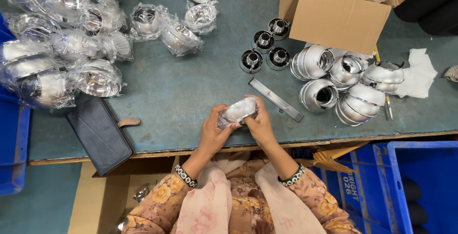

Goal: The person repeatedly picks up small silver metal parts from a table, wraps each one in clear plastic film, and places the wrapped items into a blue crate. The process is continuous and repetitive throughout the clip.

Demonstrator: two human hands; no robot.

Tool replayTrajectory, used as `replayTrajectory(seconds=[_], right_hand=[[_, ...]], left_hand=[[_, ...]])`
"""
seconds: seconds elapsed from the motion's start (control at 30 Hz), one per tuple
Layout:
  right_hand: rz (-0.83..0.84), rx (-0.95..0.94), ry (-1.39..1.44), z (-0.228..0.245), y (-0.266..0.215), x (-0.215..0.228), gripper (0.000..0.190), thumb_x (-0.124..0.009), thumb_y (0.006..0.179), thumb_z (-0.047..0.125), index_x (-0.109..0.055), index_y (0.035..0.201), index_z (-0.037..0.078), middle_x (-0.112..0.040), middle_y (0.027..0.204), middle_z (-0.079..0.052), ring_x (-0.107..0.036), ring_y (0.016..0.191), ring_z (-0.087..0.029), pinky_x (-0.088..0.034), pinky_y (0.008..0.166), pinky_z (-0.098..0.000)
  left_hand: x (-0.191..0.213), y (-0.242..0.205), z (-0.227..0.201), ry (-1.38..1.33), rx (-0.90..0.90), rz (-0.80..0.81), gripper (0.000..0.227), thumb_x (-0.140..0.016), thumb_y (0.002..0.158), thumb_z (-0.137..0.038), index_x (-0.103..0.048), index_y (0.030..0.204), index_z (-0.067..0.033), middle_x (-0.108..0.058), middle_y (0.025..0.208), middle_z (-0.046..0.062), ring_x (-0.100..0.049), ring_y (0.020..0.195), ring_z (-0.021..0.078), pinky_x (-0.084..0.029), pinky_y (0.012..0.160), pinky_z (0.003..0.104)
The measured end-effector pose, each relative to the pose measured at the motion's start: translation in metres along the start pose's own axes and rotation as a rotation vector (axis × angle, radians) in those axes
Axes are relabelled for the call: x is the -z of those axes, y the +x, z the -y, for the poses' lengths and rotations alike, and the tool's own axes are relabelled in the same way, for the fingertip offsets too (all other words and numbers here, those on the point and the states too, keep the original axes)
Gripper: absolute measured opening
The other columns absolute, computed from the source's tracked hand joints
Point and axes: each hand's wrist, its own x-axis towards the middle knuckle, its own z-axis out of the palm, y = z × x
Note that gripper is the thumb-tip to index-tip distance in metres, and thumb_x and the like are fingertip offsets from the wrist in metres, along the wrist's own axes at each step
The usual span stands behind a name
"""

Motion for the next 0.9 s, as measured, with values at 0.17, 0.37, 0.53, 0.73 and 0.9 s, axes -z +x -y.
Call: replayTrajectory(seconds=[0.17, 0.37, 0.53, 0.73, 0.9], right_hand=[[0.097, -0.004, 0.069, 0.009, 0.001, -0.003, 0.062, -0.052, 0.085, -0.008, -0.040, 0.145, 0.004, -0.057, 0.140, -0.014, -0.062, 0.126, -0.021, -0.053, 0.106, -0.0337], [0.081, -0.067, 0.001, 0.019, -0.003, -0.005, 0.073, -0.042, 0.086, -0.005, -0.033, 0.158, 0.003, -0.054, 0.141, -0.015, -0.059, 0.125, -0.020, -0.053, 0.104, -0.0331], [0.025, -0.150, 0.087, 0.019, -0.009, -0.010, 0.077, -0.038, 0.084, -0.007, -0.030, 0.160, 0.006, -0.051, 0.147, -0.014, -0.059, 0.121, -0.023, -0.054, 0.101, -0.0360], [0.026, -0.009, 0.176, 0.020, -0.011, -0.023, 0.077, -0.034, 0.086, -0.012, -0.028, 0.161, 0.006, -0.042, 0.157, -0.014, -0.056, 0.133, -0.023, -0.055, 0.106, -0.0393], [-0.110, 0.085, 0.026, 0.028, -0.010, -0.024, 0.060, -0.037, 0.094, -0.010, -0.047, 0.152, 0.003, -0.054, 0.152, -0.017, -0.061, 0.128, -0.027, -0.062, 0.096, -0.0388]], left_hand=[[-0.001, -0.004, -0.001, 0.013, -0.006, -0.029, 0.054, -0.085, 0.085, -0.030, -0.054, 0.124, -0.0074, -0.072, 0.105, 0.012, -0.073, 0.092, 0.0225, -0.057, 0.080, 0.035], [0.001, -0.003, 0.000, -0.095, 0.093, -0.130, 0.055, -0.085, 0.085, -0.028, -0.054, 0.125, -0.0069, -0.073, 0.103, 0.009, -0.072, 0.092, 0.0173, -0.057, 0.082, 0.032], [-0.002, -0.003, 0.003, -0.218, 0.082, -0.188, 0.056, -0.086, 0.085, -0.025, -0.054, 0.126, -0.0055, -0.066, 0.109, 0.006, -0.063, 0.099, 0.0151, -0.053, 0.088, 0.030], [0.001, 0.003, 0.008, -0.509, 0.193, -0.183, 0.051, -0.085, 0.087, -0.017, -0.051, 0.124, -0.0075, -0.061, 0.110, 0.003, -0.063, 0.097, 0.0113, -0.056, 0.081, 0.025], [0.004, 0.004, 0.007, -0.619, 0.233, -0.105, 0.051, -0.084, 0.083, -0.010, -0.049, 0.120, -0.0091, -0.061, 0.111, 0.005, -0.062, 0.086, 0.0102, -0.055, 0.062, 0.024]])
